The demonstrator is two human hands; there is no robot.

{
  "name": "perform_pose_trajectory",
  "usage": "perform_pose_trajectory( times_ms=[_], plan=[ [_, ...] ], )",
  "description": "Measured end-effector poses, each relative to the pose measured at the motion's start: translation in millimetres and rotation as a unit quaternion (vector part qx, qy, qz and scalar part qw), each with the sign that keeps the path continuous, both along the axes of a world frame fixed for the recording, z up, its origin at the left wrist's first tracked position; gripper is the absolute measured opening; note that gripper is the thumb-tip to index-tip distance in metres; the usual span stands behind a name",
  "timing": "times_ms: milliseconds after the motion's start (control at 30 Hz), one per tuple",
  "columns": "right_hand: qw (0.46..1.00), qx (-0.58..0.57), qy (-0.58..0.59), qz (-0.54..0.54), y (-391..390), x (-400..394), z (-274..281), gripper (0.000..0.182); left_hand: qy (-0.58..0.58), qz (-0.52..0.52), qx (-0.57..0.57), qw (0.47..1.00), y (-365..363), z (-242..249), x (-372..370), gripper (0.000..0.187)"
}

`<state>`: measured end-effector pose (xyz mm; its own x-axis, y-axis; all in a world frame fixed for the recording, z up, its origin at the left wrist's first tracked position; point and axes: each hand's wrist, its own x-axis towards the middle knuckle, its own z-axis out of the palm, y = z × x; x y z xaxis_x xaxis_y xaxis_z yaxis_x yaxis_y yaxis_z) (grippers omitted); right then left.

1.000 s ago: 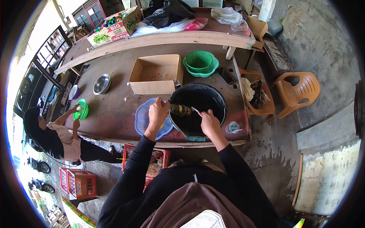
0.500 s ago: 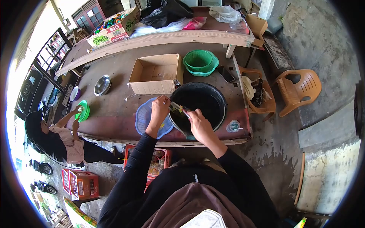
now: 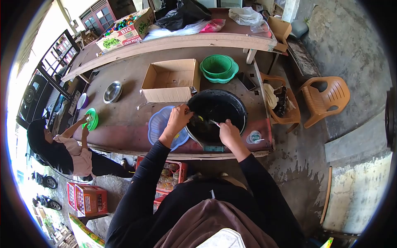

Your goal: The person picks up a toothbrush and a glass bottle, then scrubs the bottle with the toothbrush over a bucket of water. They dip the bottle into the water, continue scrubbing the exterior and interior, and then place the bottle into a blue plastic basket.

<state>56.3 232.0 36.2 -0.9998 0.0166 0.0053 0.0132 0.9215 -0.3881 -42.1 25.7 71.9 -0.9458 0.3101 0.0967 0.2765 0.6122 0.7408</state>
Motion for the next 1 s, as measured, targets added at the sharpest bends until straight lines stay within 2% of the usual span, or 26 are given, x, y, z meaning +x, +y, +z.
perform_pose_trajectory(
  times_ms=[33, 100, 133, 200, 267, 333, 433, 533, 600, 633, 667, 733, 800, 867, 933, 1000],
  plan=[
    [1.000, -0.018, 0.025, -0.002, -4, 3, 11, 0.021, 0.003, 0.000, 0.001, 1.000, 2, -1, -4, 0.022],
    [0.993, -0.073, 0.090, 0.017, -16, 14, 32, 0.020, 0.127, 0.073, -0.084, 0.986, 4, -6, -7, 0.026],
    [0.988, -0.093, 0.116, 0.046, -22, 17, 32, 0.020, 0.127, 0.072, -0.085, 0.986, 3, -6, -9, 0.026],
    [0.985, -0.130, 0.107, 0.036, -29, 22, 33, 0.022, 0.118, 0.125, -0.101, 0.980, 1, -4, -11, 0.035],
    [0.999, -0.031, 0.038, 0.016, -17, 11, 11, 0.021, 0.100, 0.140, -0.109, 0.979, -1, -2, -9, 0.036],
    [0.999, -0.012, 0.020, 0.028, -13, 11, 13, 0.024, 0.100, 0.158, -0.107, 0.976, -2, -3, -9, 0.036],
    [0.988, -0.087, 0.119, 0.038, -29, 18, 26, 0.026, 0.086, 0.174, -0.101, 0.976, -4, -12, -12, 0.036],
    [0.992, -0.061, 0.105, 0.019, -31, 19, 25, 0.026, 0.094, 0.152, -0.074, 0.981, -10, -23, -17, 0.034],
    [0.999, -0.021, 0.016, -0.023, -12, 3, 8, 0.022, 0.111, 0.145, -0.059, 0.981, -13, -26, -18, 0.032],
    [1.000, -0.014, 0.009, -0.025, -4, 2, 6, 0.021, 0.128, 0.137, -0.044, 0.981, -14, -25, -19, 0.031],
    [1.000, -0.013, 0.011, -0.026, -3, 0, 4, 0.021, 0.130, 0.137, -0.042, 0.981, -14, -23, -21, 0.031],
    [0.992, -0.069, 0.102, 0.009, -10, 3, 12, 0.024, 0.133, 0.122, -0.015, 0.983, -16, -15, -17, 0.028],
    [0.995, -0.062, 0.083, -0.001, -7, -4, 3, 0.024, 0.098, 0.124, 0.016, 0.987, -18, 4, -8, 0.026],
    [0.999, 0.012, 0.000, -0.031, 8, -14, -13, 0.020, 0.066, 0.127, 0.048, 0.989, -21, 10, -4, 0.025],
    [0.999, 0.006, 0.015, -0.040, 7, -15, 2, 0.019, 0.108, 0.108, 0.066, 0.986, -28, 14, -3, 0.023],
    [0.994, -0.043, 0.097, -0.029, -2, -11, 16, 0.022, 0.102, 0.096, 0.076, 0.987, -33, 17, 3, 0.020]
  ],
)
